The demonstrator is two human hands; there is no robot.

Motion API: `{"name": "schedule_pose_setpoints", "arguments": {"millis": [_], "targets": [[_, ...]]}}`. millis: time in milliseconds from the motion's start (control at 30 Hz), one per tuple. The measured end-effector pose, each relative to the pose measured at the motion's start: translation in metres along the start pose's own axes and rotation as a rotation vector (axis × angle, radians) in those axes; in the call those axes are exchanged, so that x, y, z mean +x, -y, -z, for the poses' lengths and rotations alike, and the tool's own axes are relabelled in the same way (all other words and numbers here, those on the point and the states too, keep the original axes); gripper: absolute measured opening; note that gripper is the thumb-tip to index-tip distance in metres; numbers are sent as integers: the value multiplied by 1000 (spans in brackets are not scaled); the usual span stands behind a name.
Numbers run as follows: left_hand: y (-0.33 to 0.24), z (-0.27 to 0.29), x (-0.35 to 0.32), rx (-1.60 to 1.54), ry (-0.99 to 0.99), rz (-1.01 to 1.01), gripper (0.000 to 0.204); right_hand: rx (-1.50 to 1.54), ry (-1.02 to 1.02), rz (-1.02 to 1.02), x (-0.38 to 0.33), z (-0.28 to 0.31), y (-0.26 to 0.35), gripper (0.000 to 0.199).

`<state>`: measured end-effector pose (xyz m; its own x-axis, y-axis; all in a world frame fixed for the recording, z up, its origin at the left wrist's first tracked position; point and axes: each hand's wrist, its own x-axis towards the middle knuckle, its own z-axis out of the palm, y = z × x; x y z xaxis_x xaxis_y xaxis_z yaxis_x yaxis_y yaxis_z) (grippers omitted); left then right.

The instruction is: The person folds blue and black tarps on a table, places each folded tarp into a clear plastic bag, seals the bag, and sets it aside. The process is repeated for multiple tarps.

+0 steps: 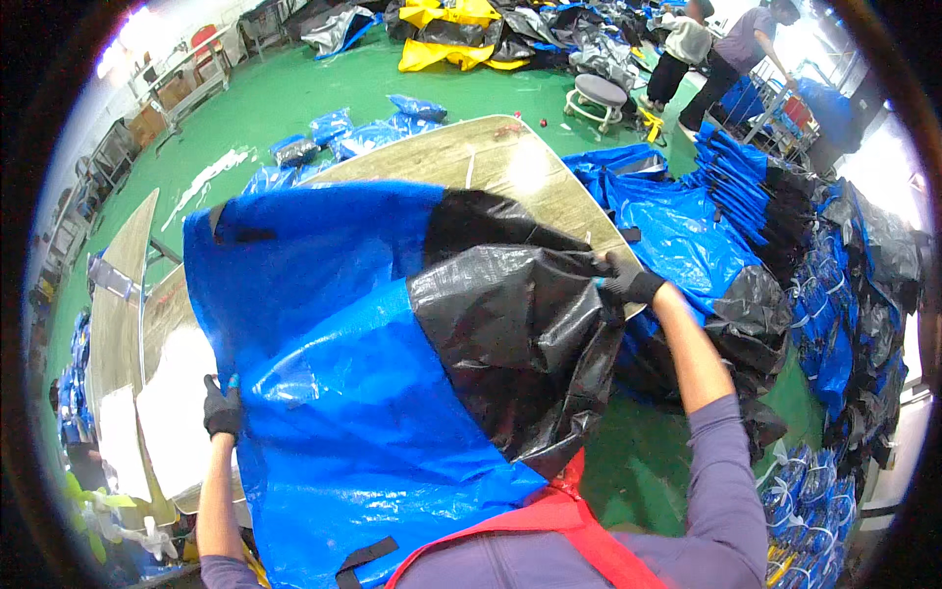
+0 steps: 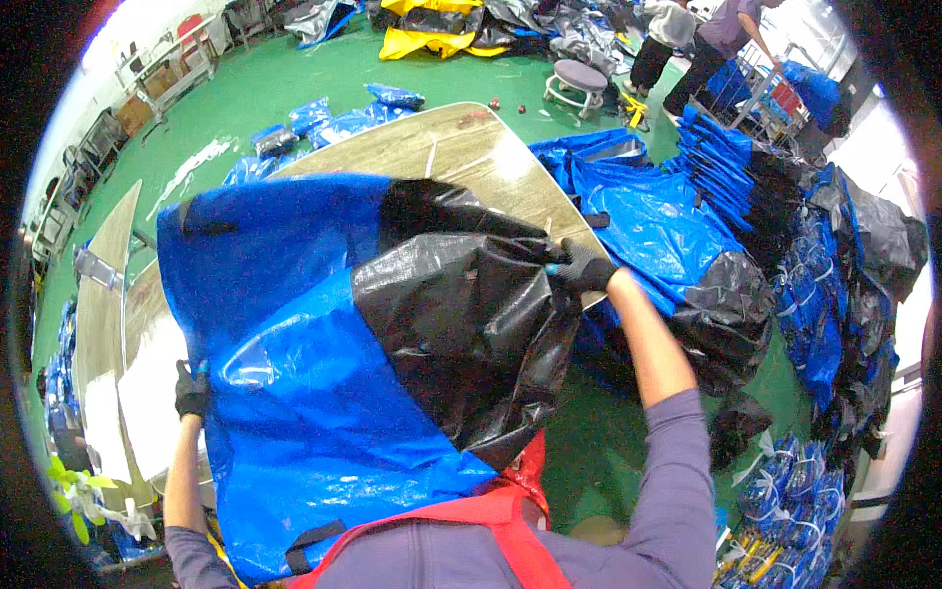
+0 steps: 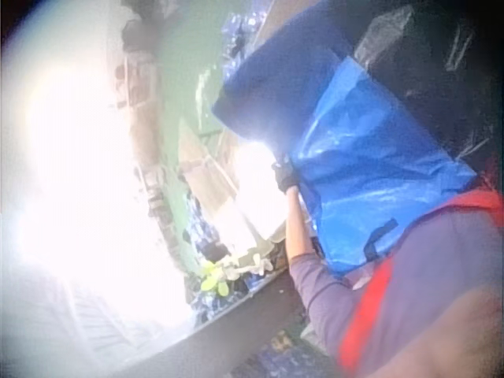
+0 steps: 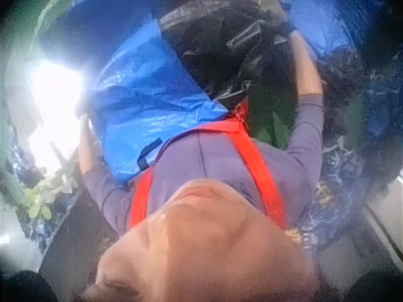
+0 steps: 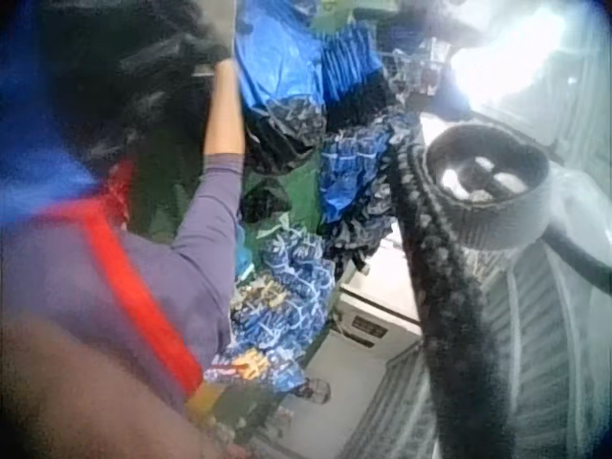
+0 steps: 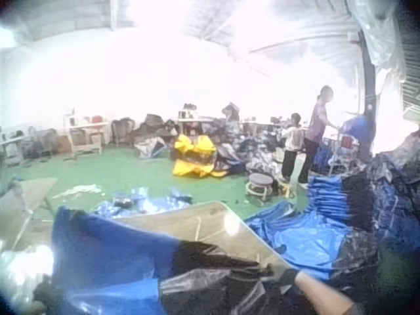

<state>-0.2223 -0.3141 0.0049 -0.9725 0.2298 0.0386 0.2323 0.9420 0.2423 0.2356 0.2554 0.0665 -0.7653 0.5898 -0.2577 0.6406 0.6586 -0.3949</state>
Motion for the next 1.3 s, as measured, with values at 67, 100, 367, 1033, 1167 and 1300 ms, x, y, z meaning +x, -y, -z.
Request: {"name": "schedule_pose_setpoints", "arguments": {"millis": [67, 100, 367, 1033, 1167, 1300], "targets": [[-52, 38, -26, 321, -343, -312, 54, 84, 92, 176, -3, 56, 40, 76], [-88, 53, -47, -136, -382, -623, 38, 77, 7, 118, 4, 72, 67, 82], [-327, -79, -258, -530, 483, -1752, 73, -196, -122, 72, 155, -24, 198, 64], [-164, 1, -71, 23, -742, -356, 56, -21, -338, 604, 112, -67, 220, 50], [-56, -16, 36, -114, 164, 88, 54, -69, -489, 667, 21, -102, 208, 36], [-10, -44, 53, -825, 425, 124, 46, -208, -722, 542, 15, -89, 155, 33]]}}
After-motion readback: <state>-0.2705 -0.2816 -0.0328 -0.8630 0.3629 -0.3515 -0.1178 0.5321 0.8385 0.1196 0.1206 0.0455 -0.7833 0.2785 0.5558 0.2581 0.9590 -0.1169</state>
